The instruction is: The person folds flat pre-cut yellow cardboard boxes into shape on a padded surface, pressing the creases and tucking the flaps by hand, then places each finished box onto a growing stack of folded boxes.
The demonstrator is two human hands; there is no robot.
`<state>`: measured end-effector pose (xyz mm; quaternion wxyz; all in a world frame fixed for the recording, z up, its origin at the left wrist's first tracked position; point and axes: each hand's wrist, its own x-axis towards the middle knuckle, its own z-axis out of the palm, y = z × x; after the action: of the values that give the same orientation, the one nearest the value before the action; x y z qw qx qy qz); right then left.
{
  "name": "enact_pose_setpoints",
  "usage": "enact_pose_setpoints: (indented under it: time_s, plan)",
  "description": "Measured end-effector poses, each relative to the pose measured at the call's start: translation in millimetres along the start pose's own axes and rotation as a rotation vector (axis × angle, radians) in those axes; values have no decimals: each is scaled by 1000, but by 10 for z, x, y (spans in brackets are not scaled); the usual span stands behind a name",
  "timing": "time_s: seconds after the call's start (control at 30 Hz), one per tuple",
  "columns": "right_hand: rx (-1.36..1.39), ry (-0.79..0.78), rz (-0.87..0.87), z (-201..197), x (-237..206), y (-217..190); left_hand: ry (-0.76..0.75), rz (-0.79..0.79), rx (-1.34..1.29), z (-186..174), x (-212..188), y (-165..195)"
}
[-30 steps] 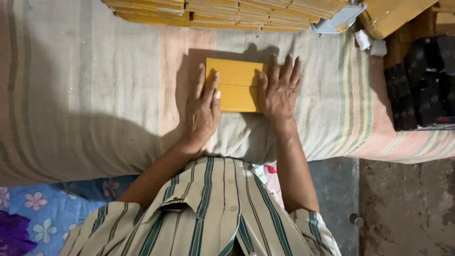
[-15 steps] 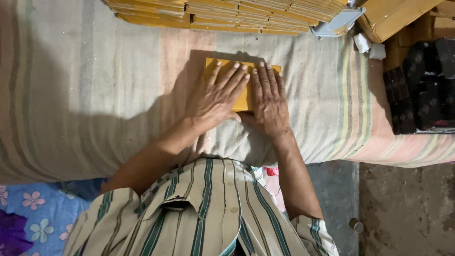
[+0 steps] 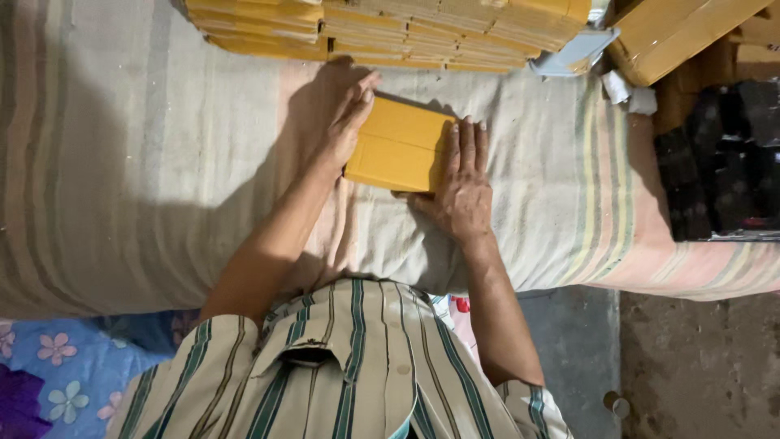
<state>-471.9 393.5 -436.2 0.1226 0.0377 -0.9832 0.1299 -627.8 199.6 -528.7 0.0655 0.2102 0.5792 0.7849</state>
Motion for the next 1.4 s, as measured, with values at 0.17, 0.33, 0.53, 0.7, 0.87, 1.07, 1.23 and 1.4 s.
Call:
enact_pose_setpoints:
  time_s: [0.17, 0.33, 0.53, 0.7, 0.87, 1.07, 1.23, 1.4]
  plan:
    - [-34, -21, -12, -25, 151, -102, 13, 51, 220, -150, -85, -97]
    - [-53, -13, -34, 13, 325, -197, 75, 188, 519, -246, -248, 128]
    - [-161, -18, 33, 355, 841, -375, 66, -412, 871, -217, 11, 374]
    - [56, -135, -132, 773, 1675, -715, 181, 58, 958, -398, 165, 247]
    - [-48, -42, -454, 980, 2142, -794, 185, 6, 1030, -577, 355, 228]
    - [-214, -91, -108, 779, 1889, -254, 210, 39, 944, -625, 379, 366]
    - [-16, -88, 282, 435, 1433, -209, 139, -18, 975, -605, 322, 501]
    - [-219, -40, -1, 260, 1041, -457, -5, 323, 1238, -579, 223, 564]
